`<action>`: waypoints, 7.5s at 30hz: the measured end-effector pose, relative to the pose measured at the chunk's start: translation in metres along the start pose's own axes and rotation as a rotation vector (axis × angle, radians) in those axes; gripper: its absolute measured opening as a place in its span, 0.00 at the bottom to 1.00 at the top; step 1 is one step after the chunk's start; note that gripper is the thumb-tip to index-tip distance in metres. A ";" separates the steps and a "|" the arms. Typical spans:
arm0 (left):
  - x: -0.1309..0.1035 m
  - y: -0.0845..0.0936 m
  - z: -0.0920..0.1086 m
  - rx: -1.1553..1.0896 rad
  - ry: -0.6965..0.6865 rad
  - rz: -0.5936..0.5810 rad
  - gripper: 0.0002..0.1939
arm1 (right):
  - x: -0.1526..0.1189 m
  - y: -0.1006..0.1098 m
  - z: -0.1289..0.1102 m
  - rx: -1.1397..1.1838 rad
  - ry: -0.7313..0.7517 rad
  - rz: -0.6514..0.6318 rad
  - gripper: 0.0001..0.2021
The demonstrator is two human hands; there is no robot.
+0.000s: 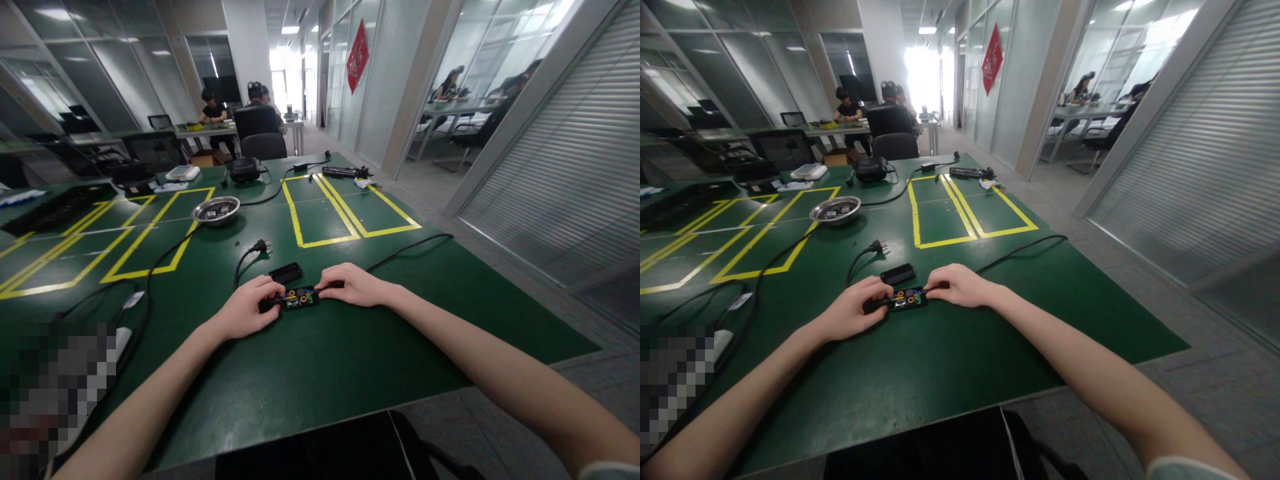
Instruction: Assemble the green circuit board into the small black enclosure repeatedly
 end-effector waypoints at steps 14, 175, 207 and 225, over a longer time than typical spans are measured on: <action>-0.002 0.002 0.000 -0.033 -0.001 0.014 0.09 | 0.000 0.001 -0.006 -0.128 0.013 -0.005 0.06; 0.002 0.000 0.021 0.292 -0.182 0.289 0.07 | -0.001 -0.008 -0.027 -0.271 0.176 0.271 0.13; 0.001 -0.013 0.008 0.214 -0.043 0.153 0.38 | 0.006 -0.003 0.002 -0.302 0.139 0.302 0.26; -0.001 -0.029 -0.002 0.201 -0.013 -0.099 0.31 | -0.063 0.123 0.133 -0.350 -0.927 0.999 0.30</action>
Point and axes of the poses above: each hand's wrist, its own x-axis towards the middle knuckle, its own y-axis out of the back of the hand, z = x × y, the point moved 5 cm from there along x, towards the middle knuckle, and after that the axes turned 11 degrees about -y, right-handed, at the moved point
